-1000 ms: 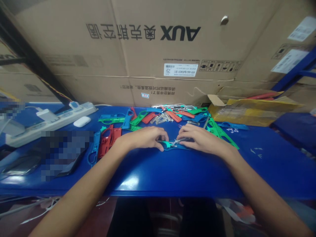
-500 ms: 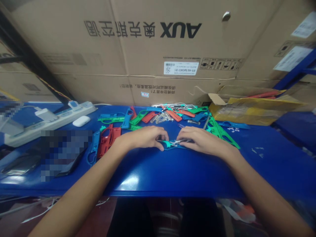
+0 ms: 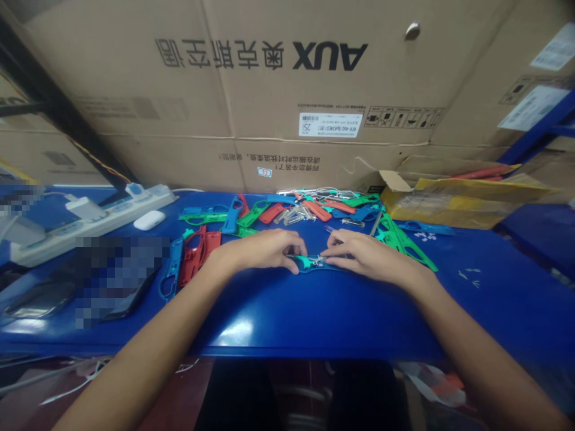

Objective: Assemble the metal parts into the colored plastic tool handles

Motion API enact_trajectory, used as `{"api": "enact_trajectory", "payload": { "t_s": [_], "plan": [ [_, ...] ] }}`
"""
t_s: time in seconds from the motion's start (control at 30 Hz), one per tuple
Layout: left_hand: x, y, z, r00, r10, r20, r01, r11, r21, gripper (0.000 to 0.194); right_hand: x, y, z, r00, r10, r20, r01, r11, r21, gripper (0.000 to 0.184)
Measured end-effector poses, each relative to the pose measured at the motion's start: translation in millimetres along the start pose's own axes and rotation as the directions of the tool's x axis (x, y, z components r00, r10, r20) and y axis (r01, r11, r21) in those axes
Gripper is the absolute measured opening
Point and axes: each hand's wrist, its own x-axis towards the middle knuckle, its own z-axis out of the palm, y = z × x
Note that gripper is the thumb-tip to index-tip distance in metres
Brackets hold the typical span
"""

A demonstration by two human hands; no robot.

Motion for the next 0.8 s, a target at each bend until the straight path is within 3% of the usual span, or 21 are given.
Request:
{"api": "enact_trajectory", "payload": {
  "t_s": [0.1, 0.23, 0.4, 0.57, 0.8],
  "plan": [
    [-0.2, 0.1, -0.3, 1.0, 0.001, 0.006, -0.001, 1.0, 0.003, 0.028, 0.8, -0.2, 0.1, 1.0, 0.002, 0.026, -0.002, 1.0, 0.013, 0.029],
    [-0.4, 0.3, -0.9, 1.0, 0.014, -0.011, -0.014, 1.0, 0.024, 0.026, 3.5, -3.7, -0.6, 1.0, 0.008, -0.026, -0.007, 1.0, 0.021, 0.024],
    [0.5, -3.7, 0.0, 0.999, 0.003, -0.051, 0.001, 0.996, 0.084, 0.026, 8.4, -2.9, 2.1, 0.997, -0.003, -0.077, -0.004, 0.996, -0.094, 0.013],
    [3.0, -5.9, 2.3, 0.996, 0.021, -0.087, -0.009, 0.991, 0.136, 0.029, 10.7, 2.8, 5.1, 0.99, -0.01, -0.142, -0.012, 0.988, -0.154, 0.013],
    [7.2, -4.7, 7.4, 0.991, 0.027, -0.13, -0.01, 0.991, 0.134, 0.034, -0.5, 17.0, -8.7, 0.989, -0.009, -0.149, 0.009, 1.0, -0.001, 0.023]
  ]
}}
